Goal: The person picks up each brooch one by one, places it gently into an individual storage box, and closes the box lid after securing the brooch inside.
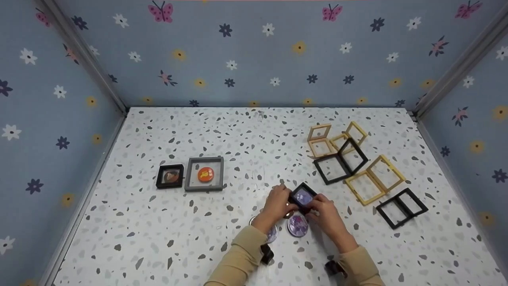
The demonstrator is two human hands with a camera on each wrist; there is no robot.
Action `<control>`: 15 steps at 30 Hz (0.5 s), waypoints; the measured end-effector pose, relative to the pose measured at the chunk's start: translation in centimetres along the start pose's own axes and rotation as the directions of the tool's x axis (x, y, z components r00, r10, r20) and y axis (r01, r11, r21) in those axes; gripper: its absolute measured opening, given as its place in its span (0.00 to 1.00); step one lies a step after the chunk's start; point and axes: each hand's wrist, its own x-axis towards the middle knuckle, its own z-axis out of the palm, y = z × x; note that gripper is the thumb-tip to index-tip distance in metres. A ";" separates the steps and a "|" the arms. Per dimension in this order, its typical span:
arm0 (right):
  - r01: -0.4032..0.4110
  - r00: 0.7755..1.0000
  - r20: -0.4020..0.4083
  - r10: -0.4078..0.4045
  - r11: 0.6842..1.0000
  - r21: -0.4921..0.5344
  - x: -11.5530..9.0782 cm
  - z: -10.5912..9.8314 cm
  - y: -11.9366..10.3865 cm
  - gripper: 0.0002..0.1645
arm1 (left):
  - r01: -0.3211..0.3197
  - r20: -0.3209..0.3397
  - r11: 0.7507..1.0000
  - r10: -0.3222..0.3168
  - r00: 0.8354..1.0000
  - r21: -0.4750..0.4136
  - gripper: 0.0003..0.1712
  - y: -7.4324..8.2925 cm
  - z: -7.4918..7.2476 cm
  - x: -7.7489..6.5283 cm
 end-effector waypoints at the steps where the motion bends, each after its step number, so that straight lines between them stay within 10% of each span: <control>1: -0.003 1.000 0.005 0.003 1.000 -0.005 0.0 0.0 0.0 0.13 | -0.002 -0.002 1.000 0.002 1.000 0.002 0.19 0.0 0.0 0.0; 15: 0.030 0.997 0.065 -0.027 0.999 -0.044 0.1 -0.3 0.1 0.13 | -0.016 0.005 1.000 0.016 1.000 0.025 0.21 0.1 -0.1 -0.1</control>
